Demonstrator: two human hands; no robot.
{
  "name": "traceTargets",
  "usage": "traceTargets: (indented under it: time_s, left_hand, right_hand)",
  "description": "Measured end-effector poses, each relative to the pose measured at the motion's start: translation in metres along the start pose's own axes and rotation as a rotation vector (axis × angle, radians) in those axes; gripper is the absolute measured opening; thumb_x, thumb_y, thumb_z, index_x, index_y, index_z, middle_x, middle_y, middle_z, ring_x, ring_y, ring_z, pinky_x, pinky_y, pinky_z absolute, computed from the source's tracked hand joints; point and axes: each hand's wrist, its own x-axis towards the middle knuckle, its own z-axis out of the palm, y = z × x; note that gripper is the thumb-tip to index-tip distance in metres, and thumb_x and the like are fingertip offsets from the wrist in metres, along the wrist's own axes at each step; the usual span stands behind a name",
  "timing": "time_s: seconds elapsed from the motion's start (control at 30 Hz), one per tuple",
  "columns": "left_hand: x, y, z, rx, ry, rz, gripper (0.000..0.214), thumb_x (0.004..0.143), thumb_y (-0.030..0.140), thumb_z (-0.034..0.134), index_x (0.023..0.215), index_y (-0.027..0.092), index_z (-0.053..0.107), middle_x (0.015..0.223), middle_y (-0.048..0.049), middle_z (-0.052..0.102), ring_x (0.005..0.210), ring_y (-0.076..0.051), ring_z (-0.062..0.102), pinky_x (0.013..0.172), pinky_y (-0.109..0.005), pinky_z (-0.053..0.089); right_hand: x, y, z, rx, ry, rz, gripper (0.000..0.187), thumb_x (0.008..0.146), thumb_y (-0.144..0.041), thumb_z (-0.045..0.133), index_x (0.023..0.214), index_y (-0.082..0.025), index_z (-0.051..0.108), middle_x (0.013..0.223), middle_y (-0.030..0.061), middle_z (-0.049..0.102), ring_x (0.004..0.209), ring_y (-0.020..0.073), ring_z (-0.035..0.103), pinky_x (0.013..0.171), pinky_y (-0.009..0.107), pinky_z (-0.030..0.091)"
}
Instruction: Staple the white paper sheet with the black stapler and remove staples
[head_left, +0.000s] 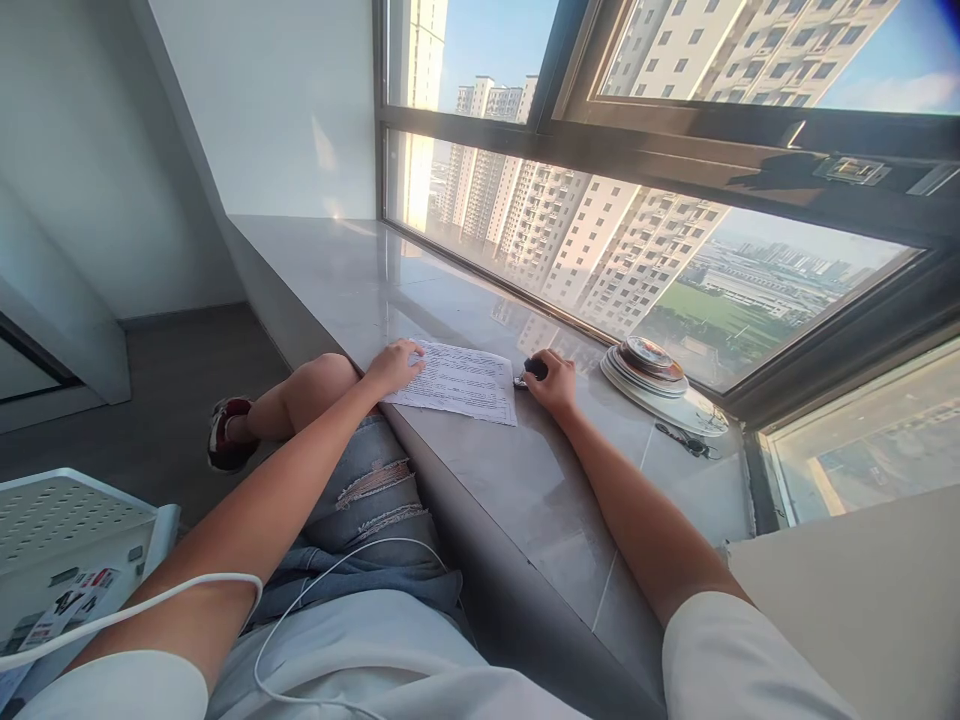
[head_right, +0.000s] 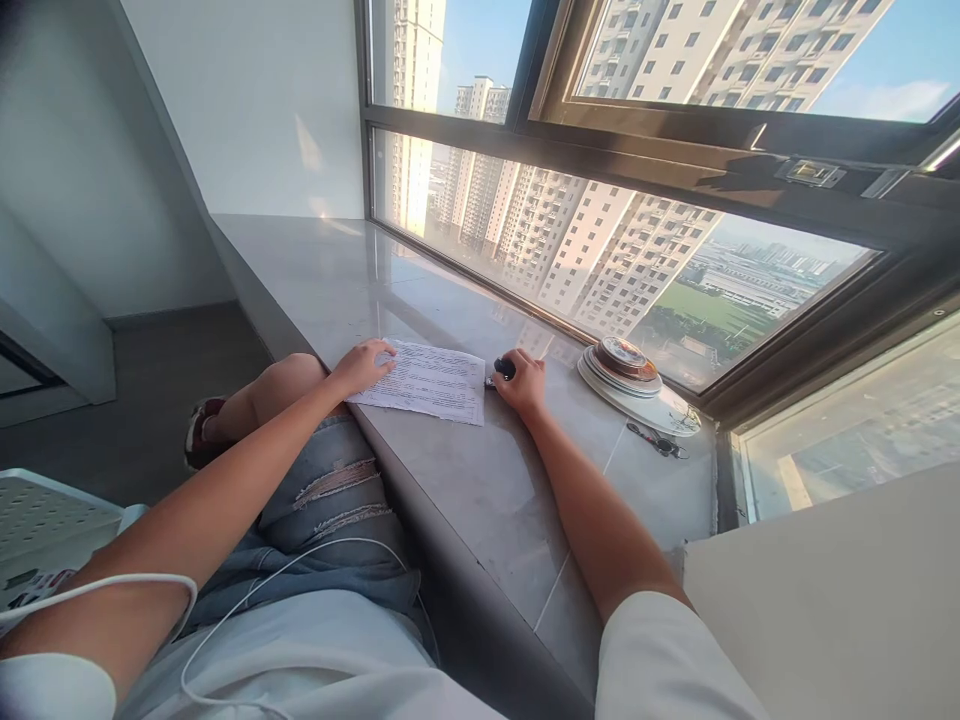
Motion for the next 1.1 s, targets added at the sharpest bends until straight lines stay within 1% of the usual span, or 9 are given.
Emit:
traceTargets:
  time_s: [0.27, 0.33, 0.4, 0.5, 0.57, 0.7, 0.8, 0.93, 1.1]
  left_hand:
    - [0.0, 0.001, -0.001, -0.005, 0.004, 0.008, 0.026, 0.09, 0.034, 0.06, 0.111, 0.022, 0.071, 0.131, -0.0101, 0.067, 0.125, -0.028, 0.061, 0.104, -0.037, 0.049]
    - [0.0, 0.001, -0.001, -0.002, 0.005, 0.003, 0.026, 0.09, 0.033, 0.06, 0.111, 0.022, 0.071, 0.132, -0.0103, 0.067, 0.125, -0.028, 0.061, 0.104, -0.037, 0.049]
    - [0.0, 0.001, 0.0, -0.003, 0.008, 0.006, 0.025, 0.09, 0.032, 0.061, 0.11, 0.022, 0.071, 0.132, -0.0105, 0.067, 0.125, -0.029, 0.061, 0.105, -0.037, 0.049]
    - [0.0, 0.002, -0.001, -0.015, 0.011, 0.006, 0.025, 0.089, 0.033, 0.061, 0.109, 0.021, 0.071, 0.131, -0.011, 0.067, 0.124, -0.029, 0.061, 0.104, -0.038, 0.049]
    - [-0.001, 0.002, -0.001, -0.023, 0.012, -0.001, 0.024, 0.089, 0.033, 0.062, 0.109, 0.022, 0.071, 0.131, -0.0108, 0.067, 0.123, -0.029, 0.062, 0.102, -0.038, 0.05]
    - [-0.002, 0.003, -0.002, -0.029, 0.016, -0.007, 0.025, 0.089, 0.033, 0.062, 0.109, 0.022, 0.072, 0.131, -0.0101, 0.067, 0.123, -0.029, 0.062, 0.1, -0.037, 0.051]
    - [-0.002, 0.003, -0.002, -0.034, 0.016, -0.005, 0.026, 0.089, 0.034, 0.061, 0.109, 0.022, 0.072, 0.131, -0.0102, 0.067, 0.124, -0.03, 0.061, 0.101, -0.037, 0.051]
    - [-0.001, 0.002, 0.0, -0.023, 0.011, 0.0, 0.027, 0.089, 0.034, 0.061, 0.11, 0.02, 0.071, 0.129, -0.0113, 0.067, 0.122, -0.03, 0.062, 0.103, -0.038, 0.05]
    - [0.001, 0.001, 0.001, -0.018, 0.012, -0.016, 0.028, 0.089, 0.035, 0.062, 0.111, 0.021, 0.072, 0.131, -0.0116, 0.066, 0.123, -0.03, 0.061, 0.104, -0.04, 0.05]
  right_hand:
    - [-0.002, -0.002, 0.0, 0.016, -0.04, -0.067, 0.02, 0.076, -0.028, 0.055, 0.094, -0.022, 0.062, 0.098, 0.0069, 0.07, 0.092, 0.0259, 0.063, 0.089, 0.04, 0.04]
    - [-0.001, -0.003, -0.001, 0.026, -0.037, -0.08, 0.018, 0.079, -0.031, 0.056, 0.095, -0.022, 0.062, 0.098, 0.0068, 0.07, 0.094, 0.0262, 0.063, 0.088, 0.039, 0.039]
    - [0.0, -0.006, -0.002, 0.044, -0.048, -0.079, 0.017, 0.088, -0.037, 0.052, 0.092, -0.023, 0.061, 0.094, 0.0058, 0.07, 0.093, 0.0257, 0.062, 0.085, 0.038, 0.039]
    - [0.002, -0.01, -0.002, 0.028, -0.089, -0.037, 0.04, 0.103, -0.044, 0.033, 0.078, -0.024, 0.056, 0.076, 0.0048, 0.065, 0.081, 0.0242, 0.058, 0.077, 0.036, 0.036]
    - [0.003, -0.014, -0.002, -0.008, -0.125, -0.039, 0.049, 0.107, -0.046, 0.024, 0.074, -0.023, 0.052, 0.072, 0.0049, 0.061, 0.077, 0.0237, 0.055, 0.075, 0.035, 0.034]
    - [0.004, -0.023, 0.001, -0.07, -0.171, -0.088, 0.049, 0.109, -0.044, 0.019, 0.08, -0.023, 0.054, 0.082, 0.0061, 0.064, 0.083, 0.0242, 0.054, 0.077, 0.036, 0.032]
    - [0.004, -0.031, 0.003, -0.163, -0.196, -0.107, 0.047, 0.109, -0.042, 0.022, 0.083, -0.023, 0.056, 0.087, 0.008, 0.066, 0.086, 0.025, 0.053, 0.078, 0.038, 0.031]
    - [0.004, -0.039, 0.004, -0.273, -0.229, -0.124, 0.047, 0.109, -0.04, 0.023, 0.084, -0.022, 0.058, 0.089, 0.0096, 0.065, 0.084, 0.0252, 0.051, 0.078, 0.04, 0.029]
    - [0.002, -0.044, 0.005, -0.296, -0.255, -0.101, 0.048, 0.109, -0.04, 0.023, 0.087, -0.023, 0.061, 0.09, 0.0113, 0.063, 0.087, 0.0277, 0.05, 0.082, 0.045, 0.03]
